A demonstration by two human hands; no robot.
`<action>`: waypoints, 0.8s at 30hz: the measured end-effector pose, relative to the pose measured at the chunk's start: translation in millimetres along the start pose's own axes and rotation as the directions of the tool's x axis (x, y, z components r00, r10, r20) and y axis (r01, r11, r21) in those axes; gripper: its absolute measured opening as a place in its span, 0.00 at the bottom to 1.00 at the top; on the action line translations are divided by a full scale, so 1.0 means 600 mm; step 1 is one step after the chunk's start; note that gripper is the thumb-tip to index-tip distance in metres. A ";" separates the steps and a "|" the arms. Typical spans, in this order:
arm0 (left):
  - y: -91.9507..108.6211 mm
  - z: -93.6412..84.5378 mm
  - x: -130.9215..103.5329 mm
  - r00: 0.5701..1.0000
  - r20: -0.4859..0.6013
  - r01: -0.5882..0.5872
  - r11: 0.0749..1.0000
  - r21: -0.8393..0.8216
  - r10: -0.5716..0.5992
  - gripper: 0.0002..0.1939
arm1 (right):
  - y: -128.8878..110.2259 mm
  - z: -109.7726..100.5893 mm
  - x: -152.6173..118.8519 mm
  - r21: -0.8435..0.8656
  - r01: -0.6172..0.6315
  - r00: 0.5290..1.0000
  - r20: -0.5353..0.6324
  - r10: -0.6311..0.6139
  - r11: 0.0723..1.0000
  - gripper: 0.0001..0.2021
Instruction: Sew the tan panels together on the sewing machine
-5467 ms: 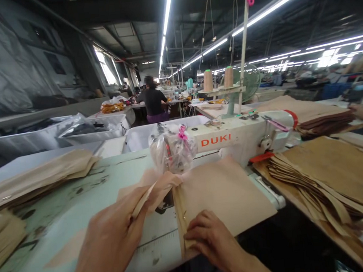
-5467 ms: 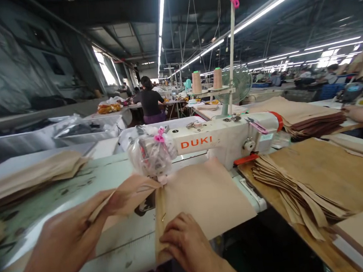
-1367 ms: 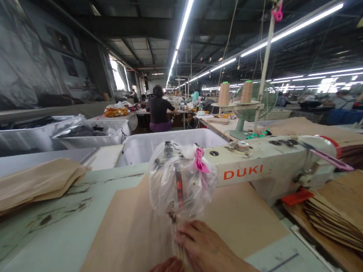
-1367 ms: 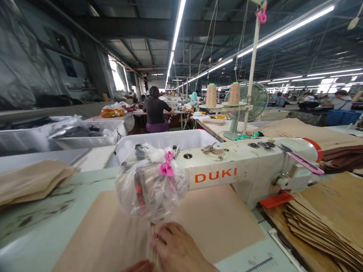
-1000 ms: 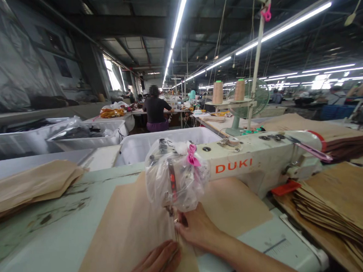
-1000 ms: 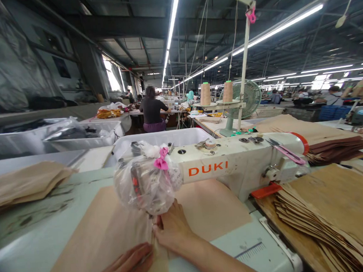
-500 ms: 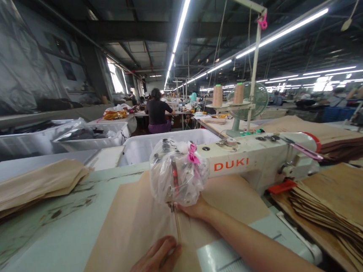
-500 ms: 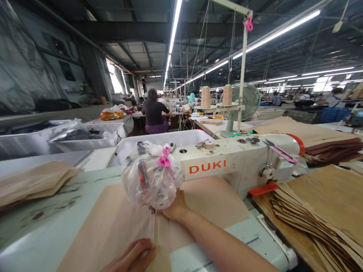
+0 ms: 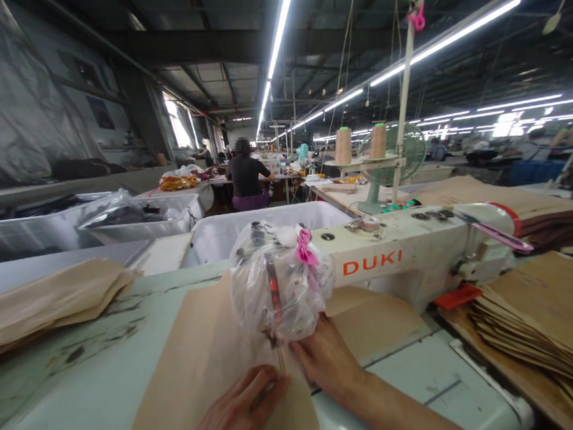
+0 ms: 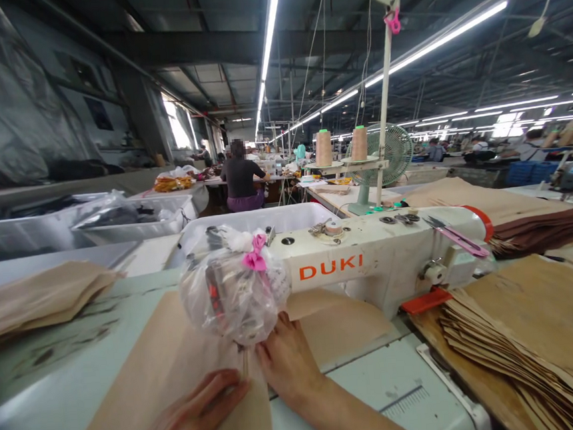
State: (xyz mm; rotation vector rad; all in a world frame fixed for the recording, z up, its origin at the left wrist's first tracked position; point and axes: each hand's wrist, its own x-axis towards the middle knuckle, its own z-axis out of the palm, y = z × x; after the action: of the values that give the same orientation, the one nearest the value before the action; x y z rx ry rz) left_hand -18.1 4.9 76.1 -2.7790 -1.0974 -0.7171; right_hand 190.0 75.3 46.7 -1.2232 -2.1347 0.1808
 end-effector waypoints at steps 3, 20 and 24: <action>-0.013 0.006 0.001 1.000 0.016 0.000 0.998 0.064 -0.001 0.37 | -0.002 -0.004 0.002 0.006 0.036 0.999 -0.011 -0.036 0.999 0.18; -0.039 0.011 0.023 0.999 -0.011 -0.038 0.987 0.155 0.040 0.34 | -0.011 -0.007 0.004 0.121 0.017 1.000 -0.008 -0.016 0.993 0.20; -0.046 0.013 0.030 1.000 0.019 0.006 0.991 0.133 -0.009 0.36 | -0.008 -0.005 0.004 0.113 0.015 1.000 -0.024 -0.013 0.994 0.19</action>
State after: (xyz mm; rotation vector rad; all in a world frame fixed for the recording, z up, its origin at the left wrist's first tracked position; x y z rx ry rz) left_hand -21.8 38.5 74.4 -2.6765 -1.1162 -0.5955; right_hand 187.6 73.9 51.7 -1.1394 -2.0828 0.2758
